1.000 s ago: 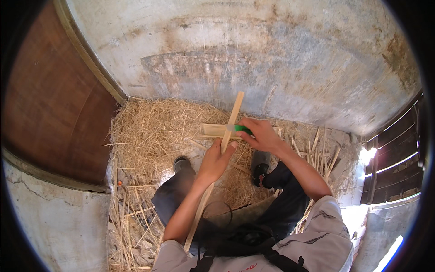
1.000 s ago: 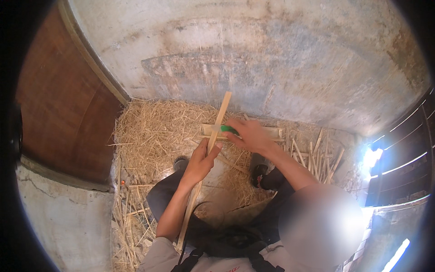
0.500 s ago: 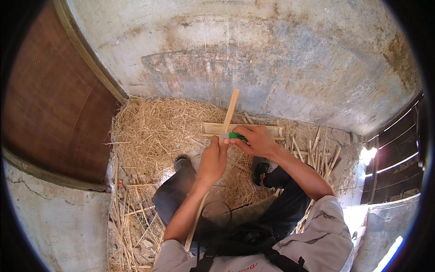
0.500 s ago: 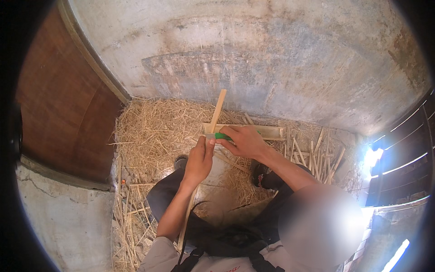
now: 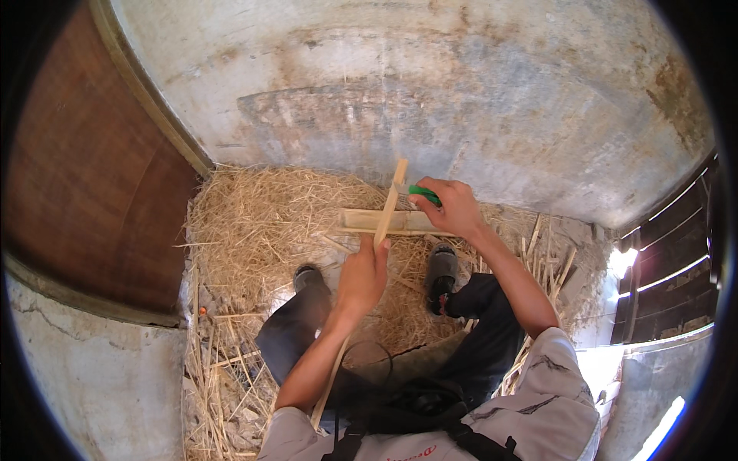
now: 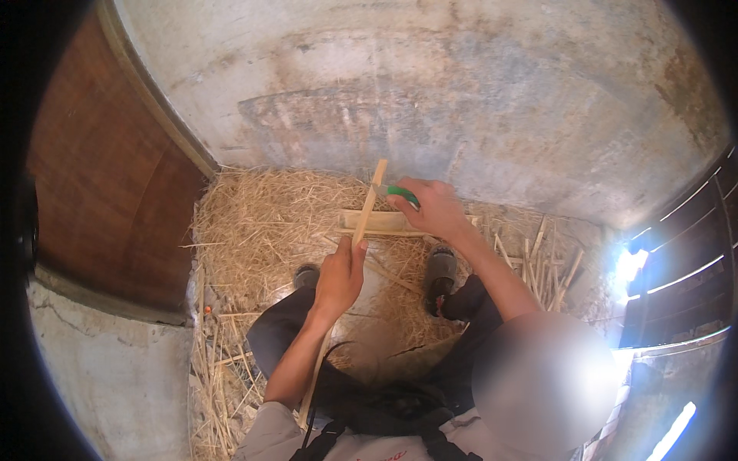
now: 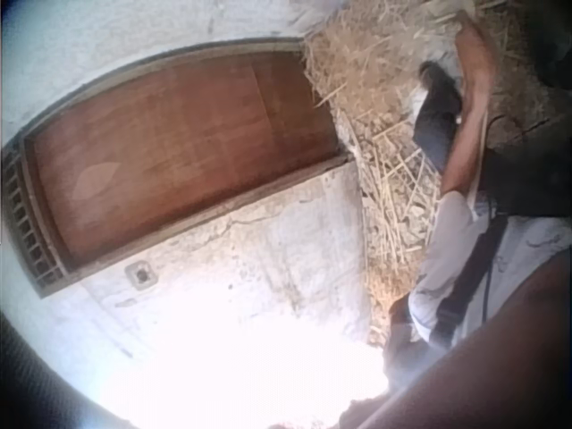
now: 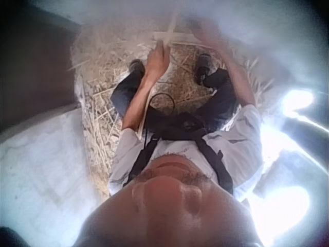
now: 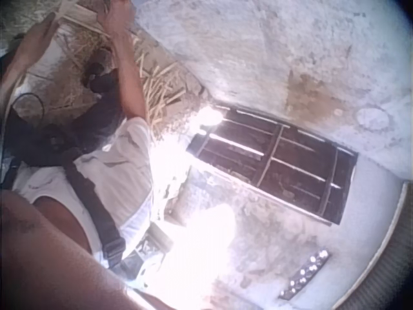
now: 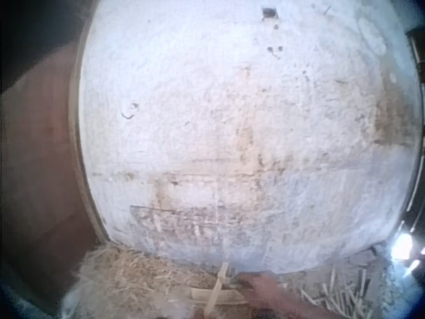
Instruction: The person whittles and shapes a thin wooden strip using a small green knife while holding it against another perpendicular wooden strip to create a joint.
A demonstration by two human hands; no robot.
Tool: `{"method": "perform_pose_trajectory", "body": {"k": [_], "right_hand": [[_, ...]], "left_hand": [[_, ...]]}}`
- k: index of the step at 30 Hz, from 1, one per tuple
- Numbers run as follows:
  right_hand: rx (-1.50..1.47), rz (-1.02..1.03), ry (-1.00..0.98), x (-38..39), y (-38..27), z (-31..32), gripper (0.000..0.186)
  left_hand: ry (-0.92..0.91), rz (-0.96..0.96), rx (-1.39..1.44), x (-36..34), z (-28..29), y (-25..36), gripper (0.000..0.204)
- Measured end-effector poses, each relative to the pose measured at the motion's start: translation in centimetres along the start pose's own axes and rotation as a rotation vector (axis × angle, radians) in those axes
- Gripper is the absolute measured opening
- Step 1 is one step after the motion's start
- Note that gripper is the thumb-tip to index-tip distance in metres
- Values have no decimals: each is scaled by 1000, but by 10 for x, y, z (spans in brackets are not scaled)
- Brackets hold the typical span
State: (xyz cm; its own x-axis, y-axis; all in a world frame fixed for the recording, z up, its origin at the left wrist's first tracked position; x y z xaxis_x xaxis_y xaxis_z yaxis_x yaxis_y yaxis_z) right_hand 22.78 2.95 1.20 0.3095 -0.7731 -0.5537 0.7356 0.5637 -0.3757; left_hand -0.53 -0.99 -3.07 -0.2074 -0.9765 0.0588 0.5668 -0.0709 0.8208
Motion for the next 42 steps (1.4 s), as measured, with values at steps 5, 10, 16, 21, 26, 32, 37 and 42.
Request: {"method": "perform_pose_trajectory", "body": {"k": [5,10,16,21,26,32,37,42], "right_hand": [[65,-66,14,3,14,4,27],[97,-135,103,-1,35,12,29],[118,-312,175,9,77,38,32],[-95,-222,128,15,38,24,29],[-78,-10,35,21,5,4,27],[-118,155,-105,21,-25,-17,21],[-148,223,-100,24,-30,-30,20],[-130,208,-60,22,-35,-31,21]], "left_hand": [[-3,-19,-8,1,-4,3,33],[-44,-18,-5,1,-7,6,32],[-102,-65,52,9,-8,11,31],[-203,52,277,-1,3,3,28],[-183,57,269,-3,13,10,28],[-128,-6,245,-4,14,11,31],[-94,-29,258,-6,14,9,31],[-89,3,240,-5,15,11,28]]}}
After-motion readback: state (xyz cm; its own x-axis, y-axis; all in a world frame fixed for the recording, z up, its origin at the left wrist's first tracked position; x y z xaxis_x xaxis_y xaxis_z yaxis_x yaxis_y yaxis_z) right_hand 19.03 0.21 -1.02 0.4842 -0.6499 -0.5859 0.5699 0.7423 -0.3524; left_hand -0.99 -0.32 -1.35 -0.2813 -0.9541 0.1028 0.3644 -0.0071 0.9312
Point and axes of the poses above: each hand's wrist, its own x-axis away from the middle knuckle, its own z-axis out of the back of the hand, y = z × x, the point moved 3 cm from there along -x, towards the middle knuckle, and after that the axes turned 10 degrees about z, right-handed, at the moved point
